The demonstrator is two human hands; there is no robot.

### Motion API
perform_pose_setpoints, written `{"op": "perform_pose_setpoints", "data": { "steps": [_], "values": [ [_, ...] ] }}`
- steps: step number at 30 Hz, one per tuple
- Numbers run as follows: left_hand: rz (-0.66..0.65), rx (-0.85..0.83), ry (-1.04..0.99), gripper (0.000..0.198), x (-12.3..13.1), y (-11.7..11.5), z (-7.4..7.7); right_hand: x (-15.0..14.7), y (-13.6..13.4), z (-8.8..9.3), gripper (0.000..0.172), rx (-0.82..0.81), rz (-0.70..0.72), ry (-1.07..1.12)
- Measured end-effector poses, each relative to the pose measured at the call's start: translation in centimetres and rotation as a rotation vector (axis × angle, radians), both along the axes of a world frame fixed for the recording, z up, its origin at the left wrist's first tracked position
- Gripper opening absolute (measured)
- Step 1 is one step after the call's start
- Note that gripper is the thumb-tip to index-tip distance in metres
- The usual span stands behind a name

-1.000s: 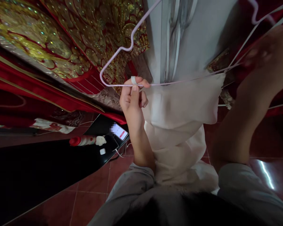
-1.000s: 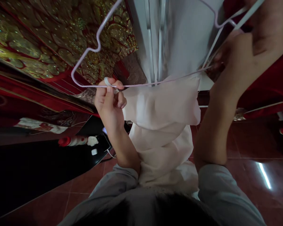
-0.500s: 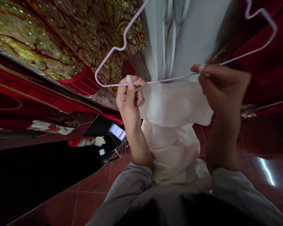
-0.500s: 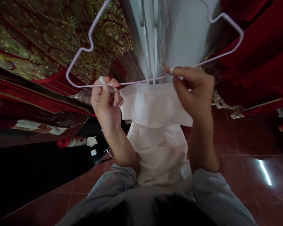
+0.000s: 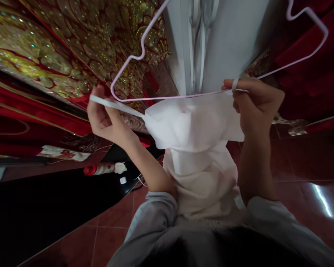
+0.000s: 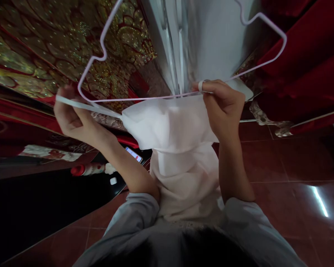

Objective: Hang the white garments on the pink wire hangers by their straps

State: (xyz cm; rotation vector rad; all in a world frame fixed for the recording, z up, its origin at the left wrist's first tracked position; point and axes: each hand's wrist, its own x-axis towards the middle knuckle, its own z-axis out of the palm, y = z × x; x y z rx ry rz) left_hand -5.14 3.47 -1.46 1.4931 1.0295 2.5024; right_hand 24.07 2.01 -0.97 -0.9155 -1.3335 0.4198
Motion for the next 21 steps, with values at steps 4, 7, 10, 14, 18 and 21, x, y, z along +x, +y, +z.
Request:
{"op": "perform_pose_setpoints", "data": {
  "steps": [4, 7, 10, 14, 18, 21],
  "values": [
    [-0.174, -0.18, 0.224, 0.026, 0.0, 0.3, 2.8, 0.1, -0.2, 0.2, 0.028, -0.015, 0.02, 0.027],
    [-0.246, -0.218, 0.375, 0.028, 0.3, 0.4, 5.3, -0.1, -0.3, 0.4, 0.026, -0.013, 0.049, 0.049],
    [-0.347, -0.327, 0.437, 0.026, 0.4, 0.5, 7.3, -0.2, -0.4, 0.5, 0.023, 0.009, 0.062, 0.052],
    [-0.342, -0.558, 0.271, 0.015, 0.8, 0.3, 8.3, -0.4, -0.3, 0.2, 0.024, 0.026, 0.041, 0.037],
    [-0.319, -0.444, 0.084, 0.017, 1.8, 0.1, 6.2, -0.5, -0.5, 0.0, 0.026, 0.0, 0.02, 0.009],
    [-0.363, -0.361, -0.26, 0.016, 3.0, -0.1, 3.3, -0.6, -0.7, -0.1, 0.024, -0.01, 0.021, -0.019]
  ]
}}
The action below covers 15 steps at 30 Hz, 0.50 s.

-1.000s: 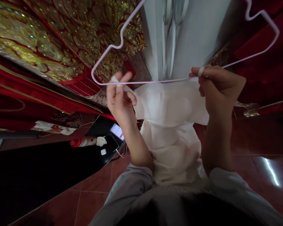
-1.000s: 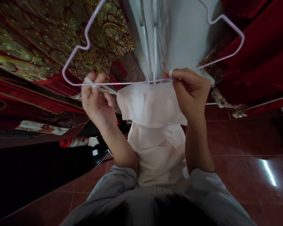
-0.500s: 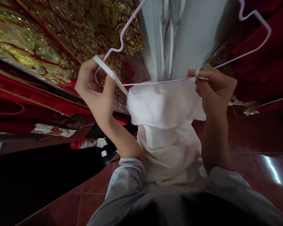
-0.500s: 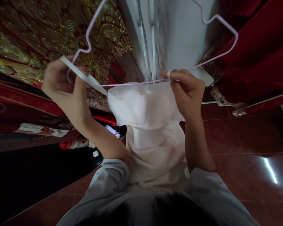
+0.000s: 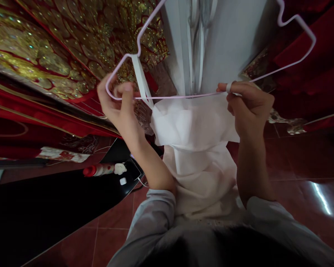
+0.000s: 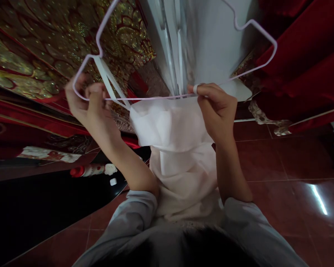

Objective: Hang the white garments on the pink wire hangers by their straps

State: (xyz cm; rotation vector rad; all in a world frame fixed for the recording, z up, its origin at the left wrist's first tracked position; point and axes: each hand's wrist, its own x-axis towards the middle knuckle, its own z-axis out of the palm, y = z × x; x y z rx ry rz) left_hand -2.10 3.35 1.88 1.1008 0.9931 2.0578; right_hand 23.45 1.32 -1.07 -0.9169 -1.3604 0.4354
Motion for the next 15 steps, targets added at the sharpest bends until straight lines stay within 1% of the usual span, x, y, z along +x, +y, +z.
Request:
{"op": "perform_pose_setpoints", "data": {
  "steps": [2, 4, 7, 9, 11, 13, 14, 15],
  "values": [
    [-0.052, -0.023, -0.106, 0.009, 1.2, -0.4, -1.5, -0.2, -0.1, 0.1, 0.023, -0.016, -0.011, -0.039],
    [-0.096, -0.017, -0.101, 0.004, 2.6, -0.8, -2.2, -0.4, -0.3, 0.3, 0.023, -0.01, -0.009, -0.071],
    [-0.097, 0.076, -0.059, 0.011, 4.2, -1.2, -2.0, -0.4, -0.3, 0.5, 0.024, 0.08, 0.011, -0.059],
    [-0.088, 0.122, -0.055, 0.013, 4.8, -1.3, -1.7, 0.2, 0.1, 0.7, 0.029, 0.152, -0.021, -0.021],
    [-0.079, 0.117, -0.044, 0.014, 4.9, -1.3, -1.4, 1.7, 0.8, 0.7, 0.039, 0.239, -0.127, 0.054],
    [-0.052, 0.072, -0.019, 0.016, 4.8, -1.4, -1.3, 4.3, 1.7, 0.7, 0.046, 0.327, -0.295, 0.167],
    [-0.036, 0.043, -0.004, 0.018, 4.8, -1.4, -1.3, 5.8, 2.2, 0.7, 0.047, 0.365, -0.388, 0.219],
    [-0.021, 0.023, 0.005, 0.019, 4.8, -1.5, -1.3, 7.4, 2.7, 0.7, 0.045, 0.347, -0.439, 0.234]
  ]
}}
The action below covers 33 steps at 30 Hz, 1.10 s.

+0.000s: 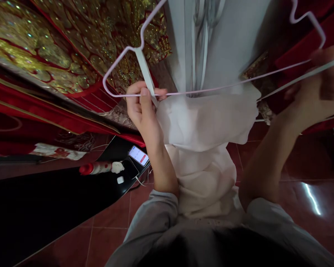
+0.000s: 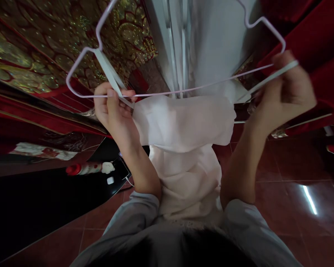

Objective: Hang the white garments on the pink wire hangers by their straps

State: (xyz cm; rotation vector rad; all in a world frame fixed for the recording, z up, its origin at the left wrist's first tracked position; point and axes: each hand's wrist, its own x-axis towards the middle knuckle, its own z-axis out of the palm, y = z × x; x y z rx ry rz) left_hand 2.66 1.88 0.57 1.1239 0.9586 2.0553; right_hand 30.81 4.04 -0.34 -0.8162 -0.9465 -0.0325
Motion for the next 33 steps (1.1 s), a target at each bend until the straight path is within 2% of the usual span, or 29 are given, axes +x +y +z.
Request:
{"op": "perform_pose_setpoints", "data": {
  "steps": [2, 4, 7, 9, 11, 13, 16, 18, 21, 22, 24, 26, 28, 31, 33],
  "values": [
    [-0.003, 0.004, -0.011, 0.017, 0.0, 0.0, -0.1, 2.8, 0.9, 0.2, 0.039, -0.058, -0.008, -0.024],
    [-0.035, 0.036, -0.039, 0.014, 0.1, 0.0, -0.1, 4.3, 1.5, 0.5, 0.033, -0.096, 0.09, -0.101],
    [-0.037, 0.024, -0.03, 0.014, 0.0, 0.2, -0.1, 4.0, 1.8, 1.7, 0.029, -0.056, 0.283, -0.268],
    [-0.016, 0.011, -0.01, 0.016, -0.2, 0.4, -0.1, 2.7, 1.7, 2.9, 0.041, -0.057, 0.355, -0.409],
    [-0.018, 0.02, -0.009, 0.015, -0.4, 0.5, 0.0, 1.5, 1.5, 4.2, 0.053, -0.111, 0.348, -0.552],
    [-0.025, 0.027, -0.024, 0.017, -0.5, 0.5, 0.0, 1.0, 1.5, 5.3, 0.063, -0.206, 0.273, -0.657],
    [-0.05, 0.019, -0.042, 0.021, -0.4, 0.5, -0.2, 1.0, 2.3, 6.0, 0.065, -0.321, 0.13, -0.763],
    [-0.06, 0.02, -0.04, 0.02, -0.3, 0.5, -0.5, 0.7, 2.9, 5.8, 0.059, -0.251, 0.076, -0.743],
    [-0.055, 0.024, -0.018, 0.02, 0.0, 0.5, -0.8, -1.4, 2.8, 4.6, 0.036, 0.091, 0.067, -0.602],
    [-0.054, 0.023, -0.013, 0.021, 0.1, 0.5, -0.9, -2.5, 2.2, 4.0, 0.029, 0.157, 0.092, -0.576],
    [-0.051, 0.012, -0.007, 0.021, 0.1, 0.5, -0.9, -4.9, 0.6, 2.7, 0.025, 0.082, 0.195, -0.627],
    [-0.036, -0.009, 0.007, 0.018, 0.1, 0.4, -0.9, -7.0, -1.3, 1.4, 0.032, -0.194, 0.325, -0.764],
    [-0.038, -0.02, 0.022, 0.015, 0.0, 0.2, -1.1, -8.5, -2.7, 0.1, 0.042, -0.386, 0.323, -0.843],
    [-0.006, -0.009, 0.067, 0.016, -0.3, -0.3, -1.6, -9.5, -3.4, -1.3, 0.043, -0.423, 0.228, -0.773],
    [0.051, -0.018, 0.167, 0.02, -0.6, -1.1, -1.7, -9.8, -3.4, -1.8, 0.041, -0.4, 0.235, -0.721]
  ]
}}
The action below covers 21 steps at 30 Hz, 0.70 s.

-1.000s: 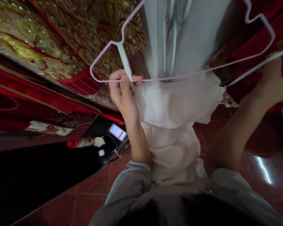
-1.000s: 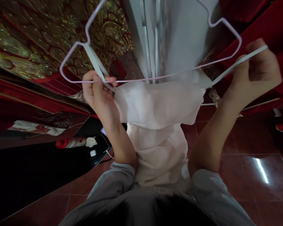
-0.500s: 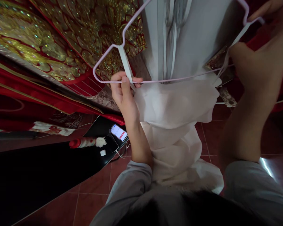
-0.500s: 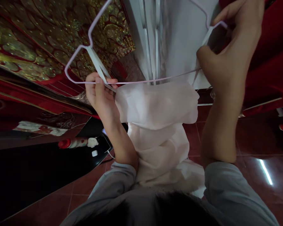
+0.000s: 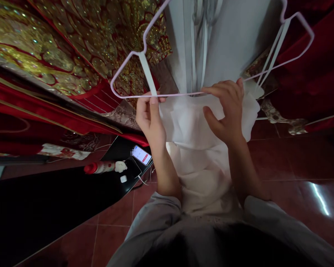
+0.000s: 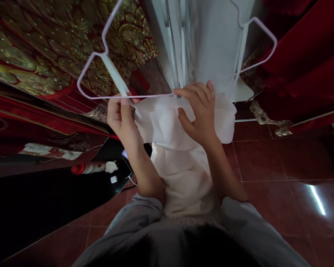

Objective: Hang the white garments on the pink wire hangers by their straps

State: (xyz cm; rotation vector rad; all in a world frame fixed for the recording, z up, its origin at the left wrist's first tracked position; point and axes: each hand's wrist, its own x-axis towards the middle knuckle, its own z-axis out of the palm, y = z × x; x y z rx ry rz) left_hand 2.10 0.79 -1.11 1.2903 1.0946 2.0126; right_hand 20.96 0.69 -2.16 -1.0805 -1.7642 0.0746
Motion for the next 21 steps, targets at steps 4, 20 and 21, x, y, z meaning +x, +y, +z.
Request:
{"op": "perform_pose_setpoints", "data": {
  "steps": [4, 20, 21],
  "values": [
    [-0.043, -0.12, 0.184, 0.026, -0.8, -2.0, 1.3, -0.5, 0.5, -0.5, 0.039, -0.06, -0.031, 0.029],
    [0.139, 0.003, -0.327, 0.023, -5.2, 0.4, 3.0, -0.4, 0.7, -1.1, 0.037, 0.027, -0.014, -0.031],
    [0.119, -0.035, -0.314, 0.02, -4.7, 0.1, 2.3, -0.5, 0.8, -1.3, 0.038, 0.033, -0.021, -0.038]
  ]
}}
